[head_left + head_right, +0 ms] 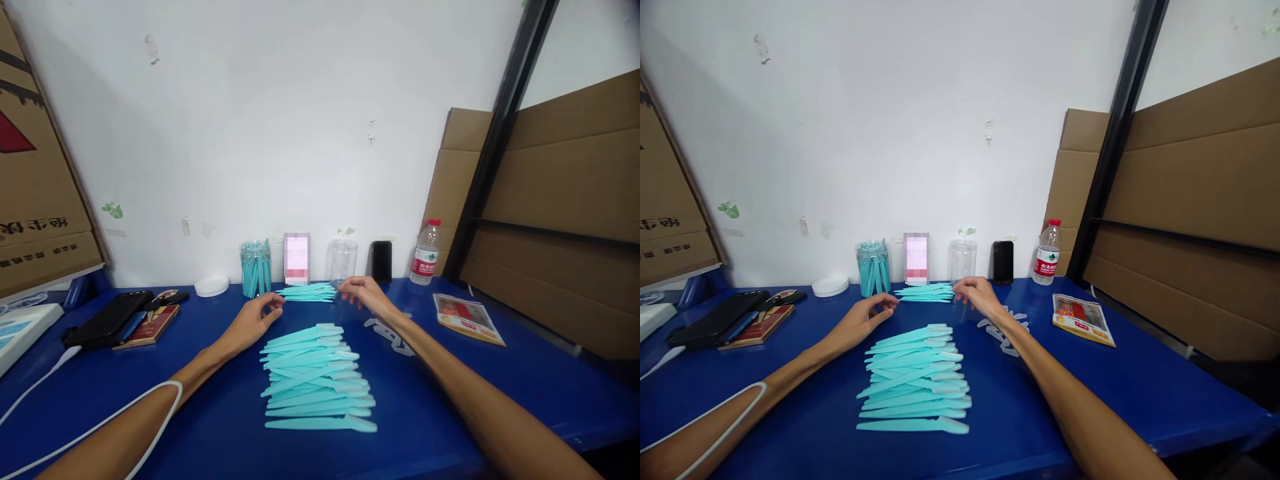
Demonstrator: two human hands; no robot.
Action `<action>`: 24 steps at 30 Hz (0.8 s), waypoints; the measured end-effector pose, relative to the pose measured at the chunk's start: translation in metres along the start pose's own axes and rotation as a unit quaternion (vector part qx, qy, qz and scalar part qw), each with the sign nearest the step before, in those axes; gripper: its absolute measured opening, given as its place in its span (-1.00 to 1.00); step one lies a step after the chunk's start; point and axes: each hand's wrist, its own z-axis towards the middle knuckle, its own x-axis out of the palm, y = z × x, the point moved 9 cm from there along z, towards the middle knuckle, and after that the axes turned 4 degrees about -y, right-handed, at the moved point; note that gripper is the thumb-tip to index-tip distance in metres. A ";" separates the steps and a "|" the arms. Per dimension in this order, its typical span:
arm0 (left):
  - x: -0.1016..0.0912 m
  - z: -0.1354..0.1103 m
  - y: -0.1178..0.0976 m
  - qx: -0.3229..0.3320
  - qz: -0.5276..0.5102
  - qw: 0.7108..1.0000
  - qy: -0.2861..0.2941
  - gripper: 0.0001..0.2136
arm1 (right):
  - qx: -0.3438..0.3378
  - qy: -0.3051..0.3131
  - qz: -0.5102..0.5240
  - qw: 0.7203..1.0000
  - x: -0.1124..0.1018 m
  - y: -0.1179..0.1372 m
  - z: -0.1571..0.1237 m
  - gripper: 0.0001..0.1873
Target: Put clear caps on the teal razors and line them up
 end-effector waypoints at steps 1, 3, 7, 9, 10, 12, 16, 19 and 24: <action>0.001 0.000 0.002 0.007 0.017 1.000 0.000 -0.68 | -0.012 -0.018 -0.023 1.000 -0.003 -0.004 0.002 -0.77; 0.005 0.001 0.006 0.019 0.051 0.998 0.006 -0.64 | -0.045 -0.034 -0.070 0.996 -0.002 -0.007 0.004 -0.79; 0.011 0.002 0.013 0.032 0.108 0.993 0.018 -0.57 | -0.114 0.000 -0.139 0.984 0.022 -0.002 0.001 -0.65; 0.011 0.001 0.014 0.039 0.132 0.990 0.016 -0.57 | -0.141 0.012 -0.165 0.976 0.032 0.005 -0.002 -0.60; 0.011 0.000 0.013 0.041 0.144 0.989 0.014 -0.58 | -0.149 0.012 -0.177 0.973 0.034 0.008 -0.002 -0.60; 0.008 -0.001 0.009 0.045 0.166 0.985 0.006 -0.59 | -0.156 -0.001 -0.200 0.967 0.033 0.013 -0.002 -0.60; 0.009 0.009 -0.010 0.069 0.209 0.975 0.009 -0.61 | -0.137 -0.069 -0.235 0.960 0.011 0.017 0.003 -0.63; 0.023 0.030 -0.030 0.108 0.240 0.963 0.058 -0.62 | -0.118 -0.113 -0.250 0.954 -0.009 0.016 0.004 -0.66; 0.059 0.076 -0.047 0.105 0.292 0.939 0.150 -0.70 | -0.101 -0.150 -0.274 0.945 -0.031 0.014 0.002 -0.73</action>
